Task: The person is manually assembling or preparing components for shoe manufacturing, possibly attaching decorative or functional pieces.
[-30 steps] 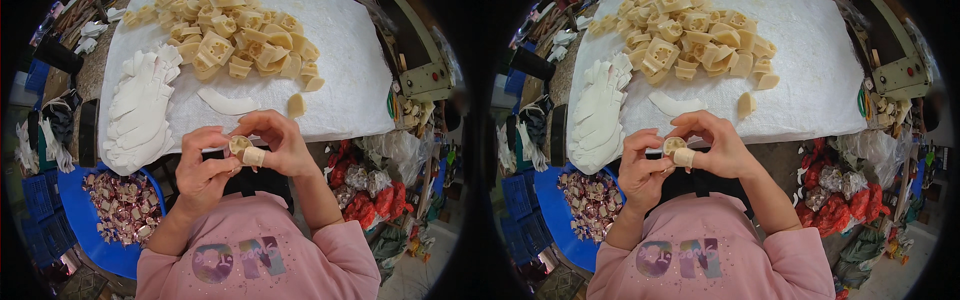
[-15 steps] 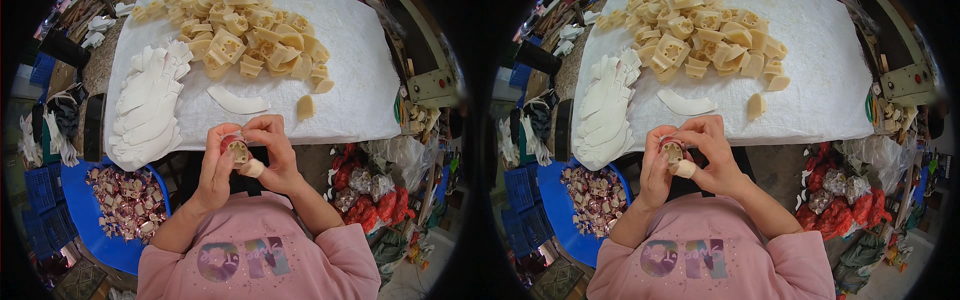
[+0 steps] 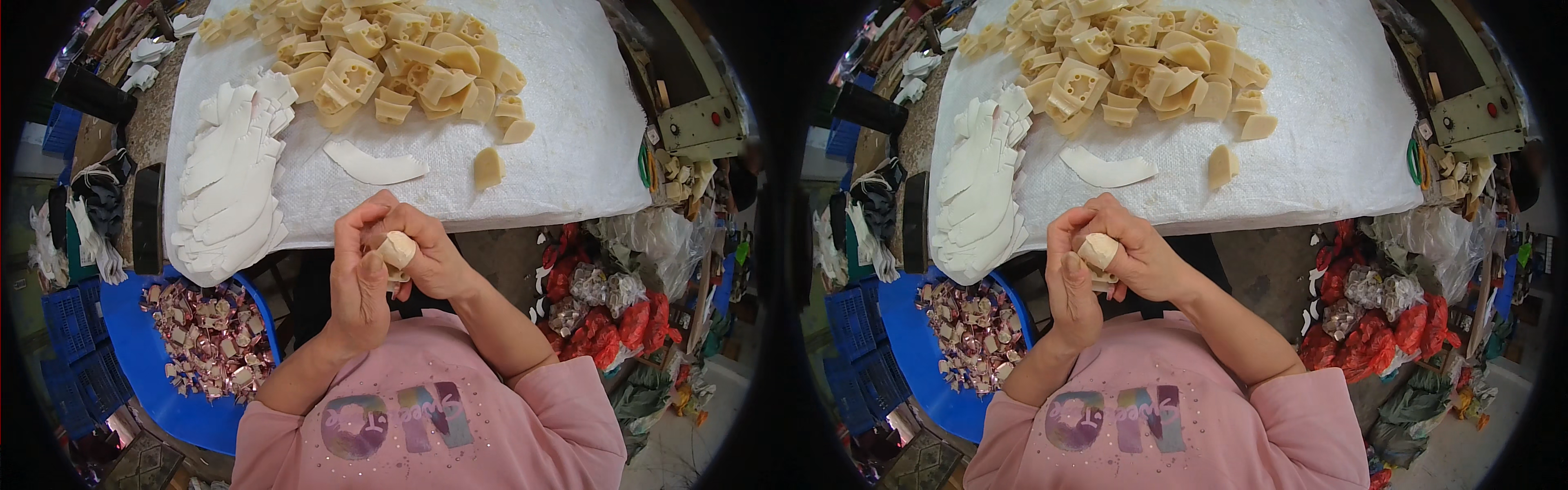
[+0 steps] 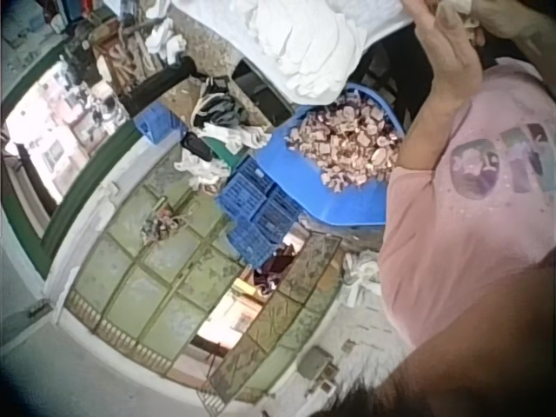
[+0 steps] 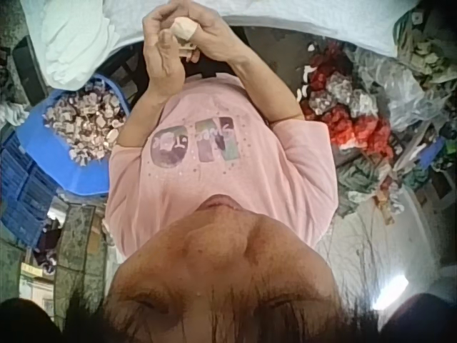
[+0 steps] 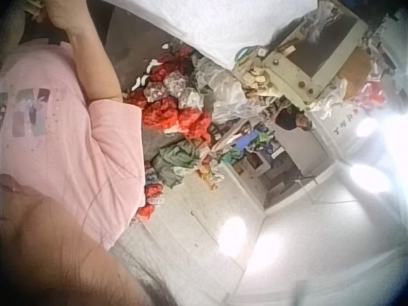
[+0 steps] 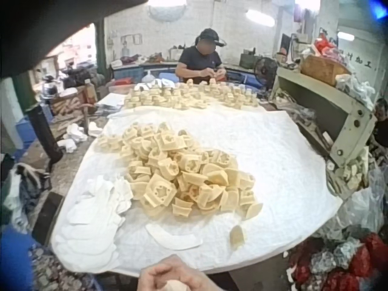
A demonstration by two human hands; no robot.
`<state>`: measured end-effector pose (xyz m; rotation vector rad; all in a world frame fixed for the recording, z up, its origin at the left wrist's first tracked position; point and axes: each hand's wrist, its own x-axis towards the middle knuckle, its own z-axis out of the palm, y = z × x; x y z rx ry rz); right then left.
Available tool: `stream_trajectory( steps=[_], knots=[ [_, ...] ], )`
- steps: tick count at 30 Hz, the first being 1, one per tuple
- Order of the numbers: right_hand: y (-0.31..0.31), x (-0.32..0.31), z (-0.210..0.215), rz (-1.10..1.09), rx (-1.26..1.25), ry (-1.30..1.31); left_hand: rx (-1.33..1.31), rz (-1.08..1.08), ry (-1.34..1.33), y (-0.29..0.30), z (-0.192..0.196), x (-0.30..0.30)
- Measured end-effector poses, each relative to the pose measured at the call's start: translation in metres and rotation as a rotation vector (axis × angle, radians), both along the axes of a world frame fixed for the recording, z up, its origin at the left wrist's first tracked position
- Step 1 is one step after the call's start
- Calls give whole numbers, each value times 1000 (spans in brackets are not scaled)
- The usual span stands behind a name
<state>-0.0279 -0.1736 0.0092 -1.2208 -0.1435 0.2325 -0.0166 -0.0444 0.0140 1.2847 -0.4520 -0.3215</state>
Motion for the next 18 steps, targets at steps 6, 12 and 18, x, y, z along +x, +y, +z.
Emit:
stream_trajectory(
  steps=[6, 12, 18],
  knots=[
    [21, -6, -22, -230, -108, -292, 13, 206, -1, -4, 2, 6],
    [23, -7, -16, -304, -149, -396, 2, 191, 36, -3, -6, 1],
    [18, -2, -17, -321, -322, -384, -35, 100, 148, -2, -5, 2]
  ],
)
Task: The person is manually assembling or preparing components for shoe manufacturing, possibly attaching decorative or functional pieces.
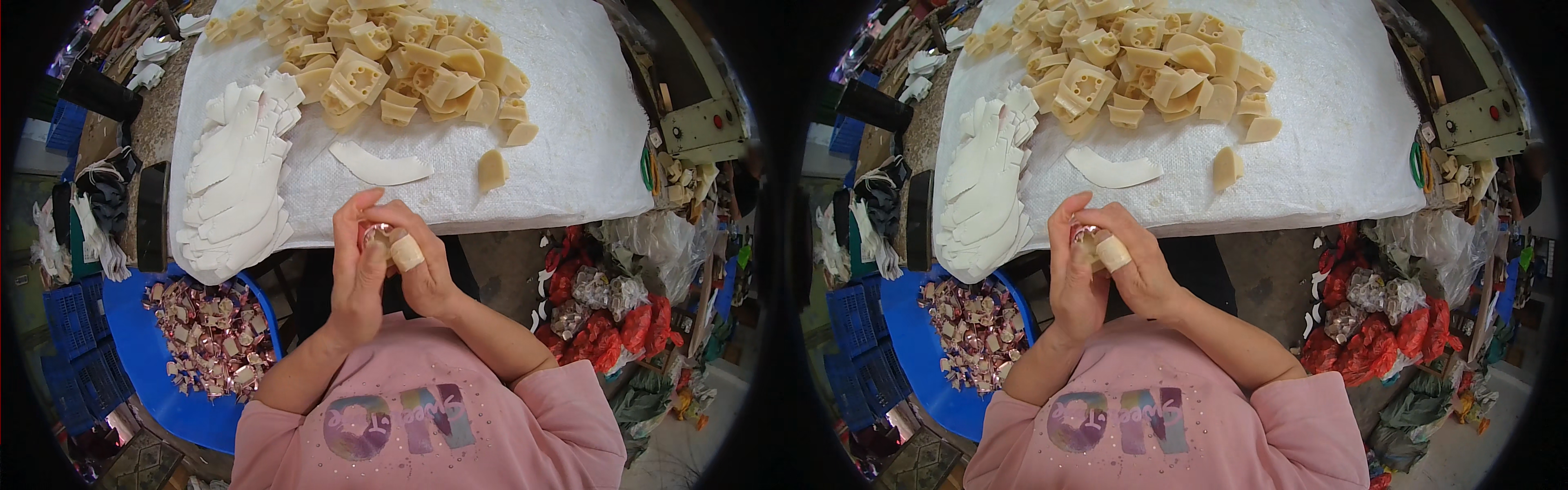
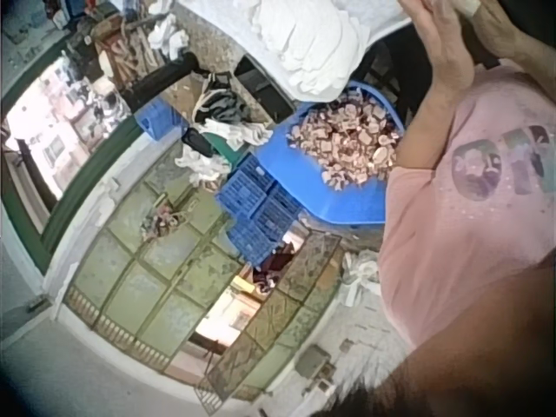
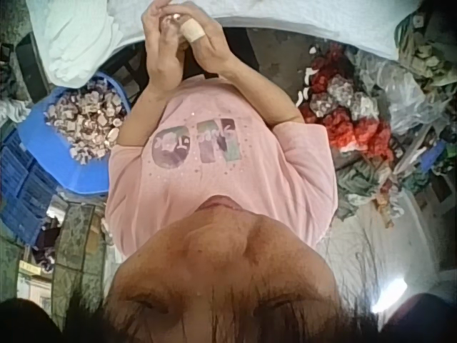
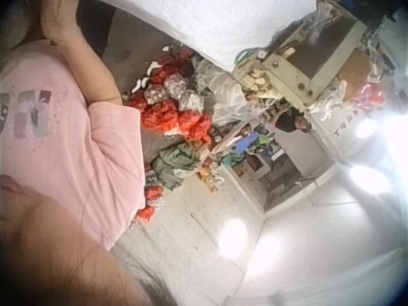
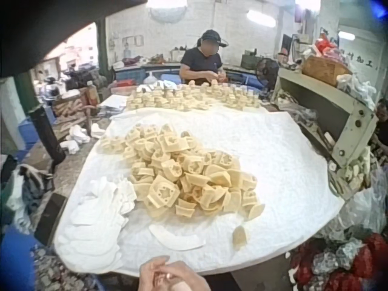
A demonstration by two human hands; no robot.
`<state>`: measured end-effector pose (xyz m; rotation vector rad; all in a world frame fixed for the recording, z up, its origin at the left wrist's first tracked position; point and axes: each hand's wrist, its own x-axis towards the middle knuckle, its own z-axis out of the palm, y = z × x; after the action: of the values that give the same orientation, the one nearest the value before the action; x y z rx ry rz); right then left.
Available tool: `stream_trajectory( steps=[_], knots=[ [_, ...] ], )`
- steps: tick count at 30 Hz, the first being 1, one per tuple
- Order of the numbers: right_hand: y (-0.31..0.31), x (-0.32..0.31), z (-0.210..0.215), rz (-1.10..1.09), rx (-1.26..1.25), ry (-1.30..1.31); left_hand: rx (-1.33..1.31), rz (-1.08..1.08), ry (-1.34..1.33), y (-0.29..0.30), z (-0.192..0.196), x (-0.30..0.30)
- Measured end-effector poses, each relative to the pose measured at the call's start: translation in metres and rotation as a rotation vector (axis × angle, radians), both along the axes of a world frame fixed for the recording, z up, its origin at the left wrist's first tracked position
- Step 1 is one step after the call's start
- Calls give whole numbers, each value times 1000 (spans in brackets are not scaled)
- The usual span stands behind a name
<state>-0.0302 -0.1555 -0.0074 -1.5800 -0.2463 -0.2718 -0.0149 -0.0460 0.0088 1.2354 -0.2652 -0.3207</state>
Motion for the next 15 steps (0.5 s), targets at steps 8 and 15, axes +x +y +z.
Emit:
stream_trajectory(
  steps=[8, 15],
  knots=[
    [-11, 1, 17, 54, 298, 290, -411, -142, 339, 8, 4, 14],
    [-25, 10, 39, -57, -582, 146, 221, -40, -322, 12, -8, 16]
  ],
)
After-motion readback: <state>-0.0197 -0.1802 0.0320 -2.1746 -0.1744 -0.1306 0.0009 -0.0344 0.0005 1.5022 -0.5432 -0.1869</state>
